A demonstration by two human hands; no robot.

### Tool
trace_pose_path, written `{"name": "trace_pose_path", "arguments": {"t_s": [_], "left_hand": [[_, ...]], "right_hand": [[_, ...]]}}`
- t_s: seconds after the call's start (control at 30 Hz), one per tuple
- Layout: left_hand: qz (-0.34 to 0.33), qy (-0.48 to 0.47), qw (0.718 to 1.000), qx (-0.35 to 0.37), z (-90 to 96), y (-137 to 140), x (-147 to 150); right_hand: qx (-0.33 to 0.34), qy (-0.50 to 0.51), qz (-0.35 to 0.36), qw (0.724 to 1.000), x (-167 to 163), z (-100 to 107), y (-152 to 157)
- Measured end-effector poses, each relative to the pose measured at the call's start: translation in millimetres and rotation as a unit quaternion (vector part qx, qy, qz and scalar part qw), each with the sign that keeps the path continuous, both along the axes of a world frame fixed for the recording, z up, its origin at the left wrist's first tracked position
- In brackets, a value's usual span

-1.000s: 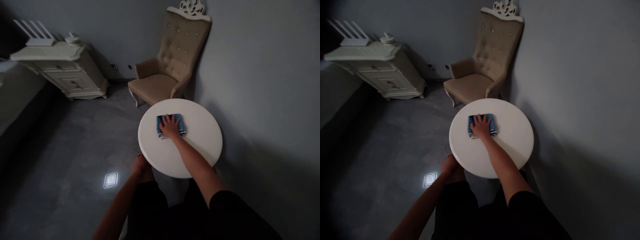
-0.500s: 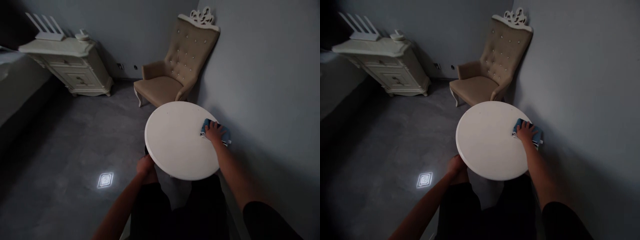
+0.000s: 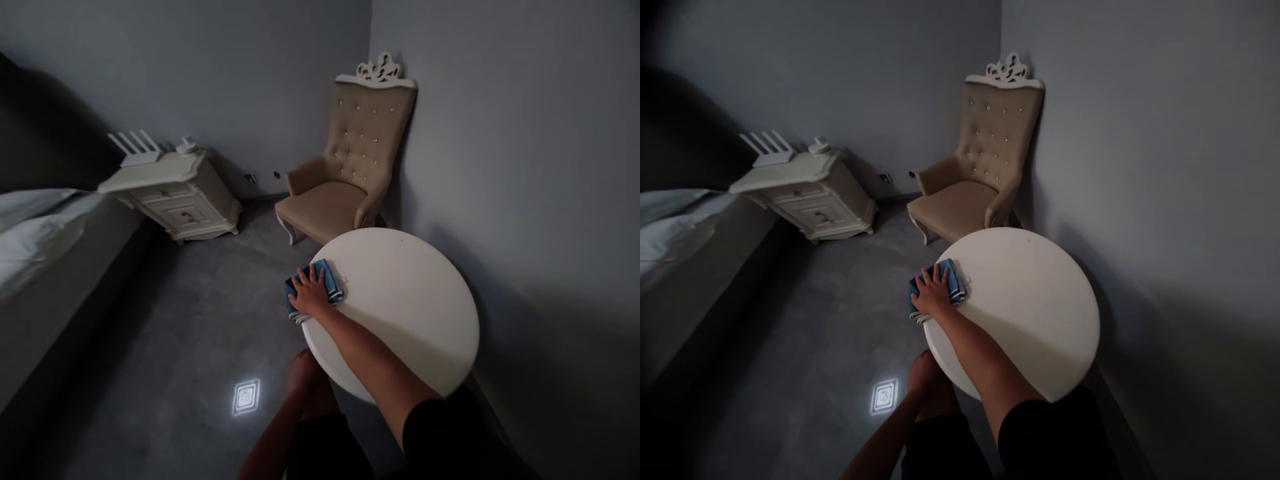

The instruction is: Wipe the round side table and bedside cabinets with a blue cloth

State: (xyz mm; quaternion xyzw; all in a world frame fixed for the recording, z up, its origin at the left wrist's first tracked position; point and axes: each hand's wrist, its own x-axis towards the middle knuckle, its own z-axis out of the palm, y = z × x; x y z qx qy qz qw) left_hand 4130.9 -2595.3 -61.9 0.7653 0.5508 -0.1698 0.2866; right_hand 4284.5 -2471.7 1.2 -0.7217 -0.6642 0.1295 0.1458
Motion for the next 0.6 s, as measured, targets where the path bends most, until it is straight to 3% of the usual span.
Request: {"name": "trace_pose_path", "arguments": {"t_s": [0.13,0.27,0.47,0.6], "left_hand": [[0.005,-0.001,1.0,0.005,-8.7,11,0],[-0.009,-0.01,1.0,-0.001,-4.0,19,4],[-0.019,0.005,1.0,-0.009,7.8,25,4],[-0.009,-0.034,0.999,-0.007,-2.4,29,-6]], "right_hand": [[0.015,0.007,-0.032,0.999,58,5,9],[-0.011,-0.038,-0.136,0.99,164,13,-8],[-0.094,-0.135,-0.34,0.926,336,34,-108],[-0.102,-0.136,-0.403,0.899,388,40,-160]]}}
